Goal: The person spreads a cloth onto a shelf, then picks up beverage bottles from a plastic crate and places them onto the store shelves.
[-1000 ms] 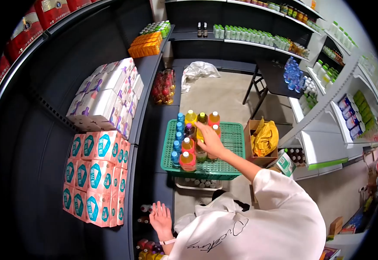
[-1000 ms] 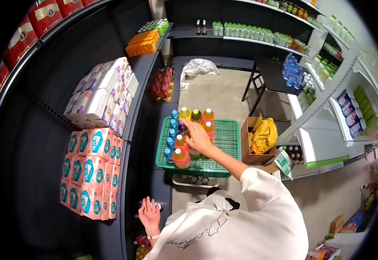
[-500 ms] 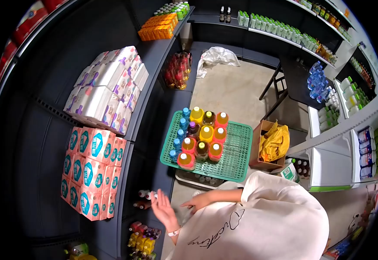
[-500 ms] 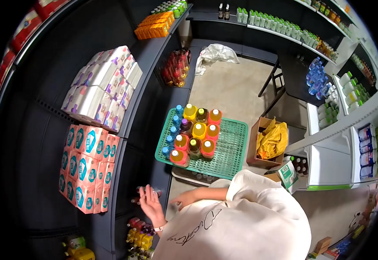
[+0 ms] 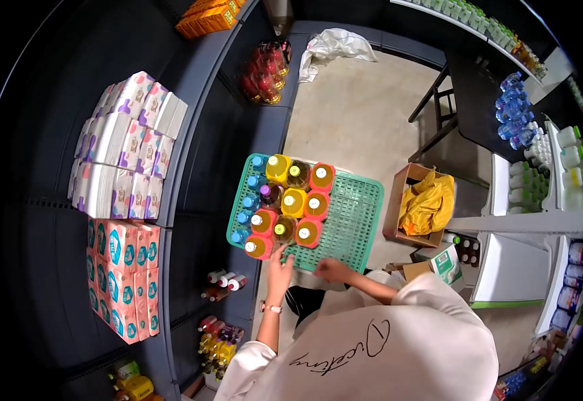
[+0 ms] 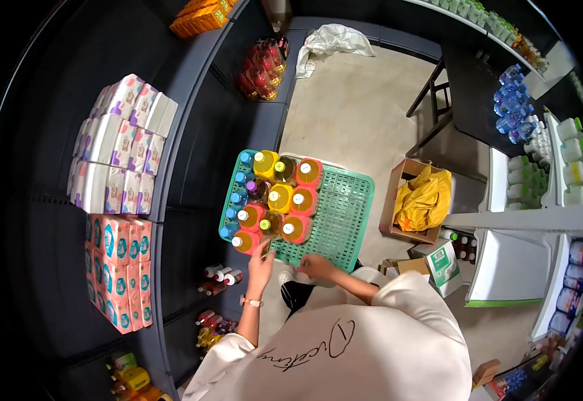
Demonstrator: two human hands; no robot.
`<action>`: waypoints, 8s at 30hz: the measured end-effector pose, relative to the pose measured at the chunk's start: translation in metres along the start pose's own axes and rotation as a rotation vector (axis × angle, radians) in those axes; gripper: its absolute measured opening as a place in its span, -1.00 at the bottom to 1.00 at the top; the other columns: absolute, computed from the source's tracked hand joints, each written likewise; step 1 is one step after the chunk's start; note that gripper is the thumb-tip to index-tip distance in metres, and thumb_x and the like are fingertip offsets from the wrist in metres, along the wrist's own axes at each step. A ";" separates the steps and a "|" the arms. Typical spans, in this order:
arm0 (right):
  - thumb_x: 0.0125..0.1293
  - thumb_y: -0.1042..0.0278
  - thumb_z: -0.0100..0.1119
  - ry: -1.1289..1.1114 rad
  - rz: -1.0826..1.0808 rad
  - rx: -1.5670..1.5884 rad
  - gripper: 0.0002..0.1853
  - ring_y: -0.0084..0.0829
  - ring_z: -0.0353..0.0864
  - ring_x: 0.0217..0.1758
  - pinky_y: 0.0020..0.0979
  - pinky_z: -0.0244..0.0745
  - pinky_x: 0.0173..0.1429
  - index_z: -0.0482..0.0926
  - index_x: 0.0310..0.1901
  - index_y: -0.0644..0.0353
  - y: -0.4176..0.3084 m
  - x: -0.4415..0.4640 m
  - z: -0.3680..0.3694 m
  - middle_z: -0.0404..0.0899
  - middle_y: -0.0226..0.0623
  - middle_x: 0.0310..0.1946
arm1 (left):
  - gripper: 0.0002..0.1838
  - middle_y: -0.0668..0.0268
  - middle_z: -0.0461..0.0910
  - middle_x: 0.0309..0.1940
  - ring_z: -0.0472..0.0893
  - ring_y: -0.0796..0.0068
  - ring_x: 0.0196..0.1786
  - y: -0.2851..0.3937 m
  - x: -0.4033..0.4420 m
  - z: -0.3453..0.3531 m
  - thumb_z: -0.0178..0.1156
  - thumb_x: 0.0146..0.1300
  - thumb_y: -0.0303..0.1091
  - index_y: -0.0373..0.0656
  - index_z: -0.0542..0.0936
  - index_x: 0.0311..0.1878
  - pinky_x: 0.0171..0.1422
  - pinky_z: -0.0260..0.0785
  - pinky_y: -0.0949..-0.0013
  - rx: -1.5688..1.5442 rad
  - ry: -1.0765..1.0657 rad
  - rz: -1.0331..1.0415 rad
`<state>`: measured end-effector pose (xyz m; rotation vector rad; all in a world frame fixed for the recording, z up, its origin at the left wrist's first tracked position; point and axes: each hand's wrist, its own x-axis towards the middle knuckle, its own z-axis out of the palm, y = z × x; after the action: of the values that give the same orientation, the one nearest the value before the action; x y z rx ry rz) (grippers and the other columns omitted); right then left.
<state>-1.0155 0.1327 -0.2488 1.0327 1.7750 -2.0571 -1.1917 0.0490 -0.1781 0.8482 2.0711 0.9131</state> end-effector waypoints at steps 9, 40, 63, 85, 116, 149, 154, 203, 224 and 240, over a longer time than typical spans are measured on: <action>0.38 0.24 0.21 -0.077 -0.298 0.415 -0.79 -0.68 0.40 -0.53 -0.55 0.27 -0.42 0.47 -0.32 0.17 -0.080 -0.069 -0.045 0.38 -0.57 -0.62 | -0.59 0.04 0.54 -0.14 0.59 0.05 -0.07 -0.022 0.078 0.076 0.37 0.10 -0.34 -0.18 0.56 0.03 0.02 0.45 0.10 0.346 0.105 0.240; -0.12 0.02 0.59 -1.291 -1.115 -0.775 -0.01 -0.06 0.30 0.42 -0.08 0.25 0.43 0.28 0.36 0.07 -0.066 -0.158 0.428 0.36 -0.17 0.33 | -0.69 0.23 0.50 -0.40 0.54 0.41 -0.43 -0.039 -0.590 -0.105 0.49 -0.05 -0.42 -0.27 0.52 -0.33 -0.28 0.45 0.38 -0.150 0.902 -0.176; 0.16 0.42 0.46 -0.831 -0.420 0.008 -0.49 -0.54 0.64 -0.04 -0.44 0.57 0.10 0.49 0.11 0.36 -0.204 -0.147 0.712 0.67 -0.27 -0.04 | -0.77 0.33 0.41 0.00 0.42 0.62 -0.05 -0.222 -0.639 -0.320 0.05 0.36 -0.55 -0.22 0.44 0.06 0.05 0.30 0.51 -0.483 1.583 0.168; -0.23 -0.24 0.59 -0.552 -1.080 -0.539 0.11 -0.03 0.48 0.28 -0.20 0.39 0.32 0.33 0.32 0.26 -0.239 0.034 0.924 0.45 0.03 0.22 | -0.01 -0.15 0.05 0.49 0.34 -0.01 0.42 -0.434 -0.562 -0.463 0.25 0.26 -0.41 -0.25 -0.22 0.56 0.20 0.39 0.32 -0.507 1.174 -0.058; 0.24 0.03 0.34 -0.015 -0.996 -0.615 -0.05 0.01 0.40 0.35 -0.24 0.41 0.35 0.02 0.50 0.26 -0.175 0.000 0.959 0.29 0.09 0.38 | -0.51 0.02 0.60 0.00 0.62 0.23 0.02 -0.541 -0.596 -0.469 0.24 0.31 -0.31 -0.29 0.43 0.25 0.07 0.47 0.30 -0.538 0.490 0.118; 0.42 0.19 0.06 0.588 -0.128 0.559 -0.67 -0.49 0.59 -0.13 -0.44 0.53 -0.02 0.56 0.10 0.16 0.116 -0.206 0.524 0.65 -0.32 -0.13 | -0.43 -0.06 0.51 0.20 0.54 0.01 0.21 -0.264 -0.470 -0.174 0.06 0.42 -0.04 -0.21 0.37 0.34 0.28 0.36 0.12 0.206 -0.938 0.531; 0.44 0.21 0.04 0.654 -0.121 0.600 -0.71 -0.56 0.55 -0.17 -0.50 0.50 -0.07 0.56 0.08 0.11 0.109 -0.214 0.481 0.64 -0.37 -0.14 | -0.40 -0.11 0.51 0.18 0.51 -0.10 0.21 -0.214 -0.452 -0.155 0.07 0.40 0.00 -0.27 0.39 0.32 0.26 0.35 0.03 0.380 -0.882 0.691; 0.18 0.15 0.31 0.423 -0.135 -0.213 -0.10 0.03 0.45 0.27 -0.13 0.39 0.25 0.05 0.47 0.16 0.055 0.074 -0.028 0.42 0.11 0.24 | -0.56 0.13 0.65 -0.42 0.67 0.03 -0.39 -0.021 0.071 0.097 0.37 0.06 -0.07 -0.06 0.44 -0.11 -0.38 0.51 0.01 0.740 -0.082 0.383; -0.10 0.23 0.54 0.528 -0.667 -0.367 -0.14 0.03 0.41 0.23 -0.10 0.35 0.31 0.30 0.27 0.23 0.055 -0.058 0.110 0.44 -0.03 0.18 | -0.66 0.12 0.68 -0.48 0.71 0.35 -0.43 0.016 -0.194 0.061 0.43 0.04 -0.22 -0.23 0.50 -0.32 -0.32 0.49 0.30 -0.049 0.697 -0.333; -0.25 0.34 0.63 -0.347 -0.766 -0.351 -0.02 -0.34 0.58 0.15 -0.25 0.59 0.14 0.30 0.28 0.20 0.017 -0.181 0.334 0.52 -0.18 0.11 | -0.75 0.31 0.67 -0.46 0.65 0.54 -0.49 -0.082 -0.506 -0.055 0.38 0.21 -0.27 -0.15 0.59 -0.13 -0.36 0.50 0.46 -0.239 1.079 -0.078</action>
<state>-0.9931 -0.2314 -0.1409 -0.1404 2.4228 -1.9739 -0.9880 -0.4063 -0.0463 0.0925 2.7262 1.7836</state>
